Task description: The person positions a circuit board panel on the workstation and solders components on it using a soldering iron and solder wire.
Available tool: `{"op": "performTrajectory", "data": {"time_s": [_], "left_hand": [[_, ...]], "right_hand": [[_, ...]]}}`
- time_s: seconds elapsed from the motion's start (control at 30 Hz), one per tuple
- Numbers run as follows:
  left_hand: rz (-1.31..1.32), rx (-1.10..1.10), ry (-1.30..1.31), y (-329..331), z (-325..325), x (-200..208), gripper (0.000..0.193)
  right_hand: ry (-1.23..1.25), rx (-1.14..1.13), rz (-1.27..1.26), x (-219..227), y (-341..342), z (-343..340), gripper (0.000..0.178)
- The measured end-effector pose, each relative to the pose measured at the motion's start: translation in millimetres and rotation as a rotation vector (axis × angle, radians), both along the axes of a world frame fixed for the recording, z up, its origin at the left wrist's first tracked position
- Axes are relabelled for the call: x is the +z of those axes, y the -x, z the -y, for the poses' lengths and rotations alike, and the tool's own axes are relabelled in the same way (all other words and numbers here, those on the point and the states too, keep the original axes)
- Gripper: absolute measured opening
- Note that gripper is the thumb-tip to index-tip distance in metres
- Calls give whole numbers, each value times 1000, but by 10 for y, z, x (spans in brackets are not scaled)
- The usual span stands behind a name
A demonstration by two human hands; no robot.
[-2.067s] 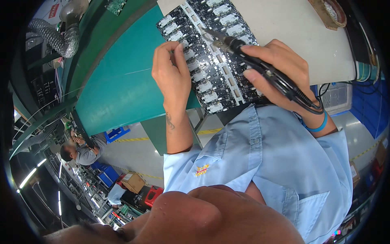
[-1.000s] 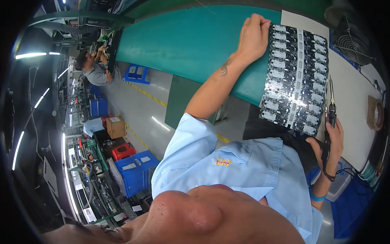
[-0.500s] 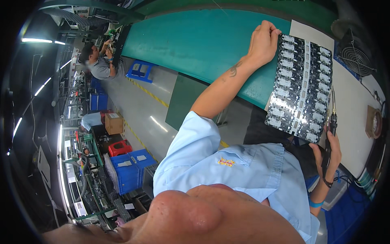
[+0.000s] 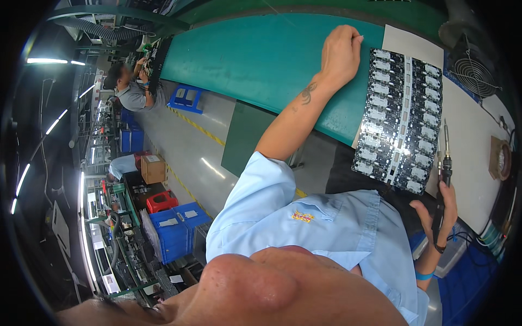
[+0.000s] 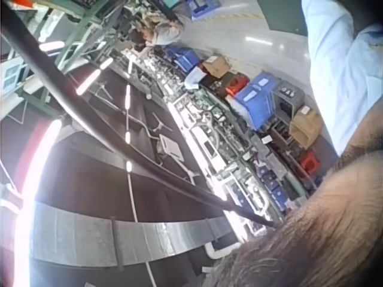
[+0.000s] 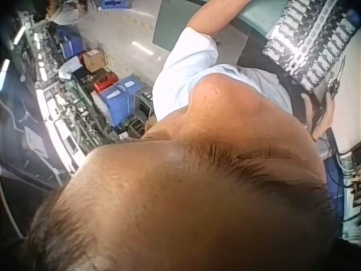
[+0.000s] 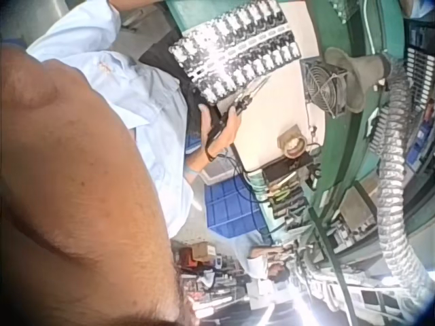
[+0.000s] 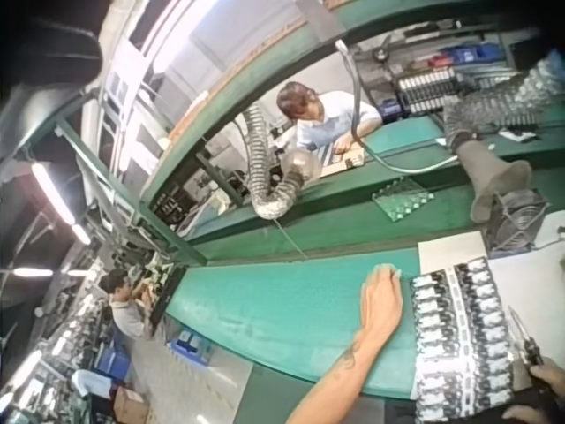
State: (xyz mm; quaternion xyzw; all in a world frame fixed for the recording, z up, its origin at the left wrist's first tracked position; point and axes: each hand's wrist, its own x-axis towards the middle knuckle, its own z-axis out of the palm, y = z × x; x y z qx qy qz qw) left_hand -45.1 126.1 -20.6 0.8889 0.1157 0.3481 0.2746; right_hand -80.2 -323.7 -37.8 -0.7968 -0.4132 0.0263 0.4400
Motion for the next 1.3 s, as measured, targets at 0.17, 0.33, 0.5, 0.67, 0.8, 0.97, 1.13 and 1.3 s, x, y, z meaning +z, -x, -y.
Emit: {"op": "performTrajectory", "data": {"time_s": [0.17, 0.33, 0.5, 0.67, 0.8, 0.97, 1.13, 1.3], "left_hand": [[50, 140, -293, -11, -236, -124, 8], [-95, 174, -344, 45, -292, -124, 10], [95, 231, -410, 22, -237, 59, 9], [105, 264, -155, 44, -276, 78, 11], [150, 141, 501, 32, -536, -97, 19], [88, -2, 791, -24, -397, 8, 20], [100, -117, 567, 135, -54, 261, 21], [-100, -172, 331, 289, 313, 363, 15]], "right_hand": [[-145, -54, 16, 198, -71, -138, 76], [-206, -91, 42, 259, -123, -267, 69], [-324, -140, -62, 350, -198, -476, 55], [-421, -281, -185, 473, -154, -553, 44], [-456, -251, -211, 573, -137, -627, 40], [-429, -303, -257, 627, -149, -563, 42], [-555, -226, -408, 731, -245, -792, 52], [-389, -248, -286, 734, -333, -810, 50]]}}
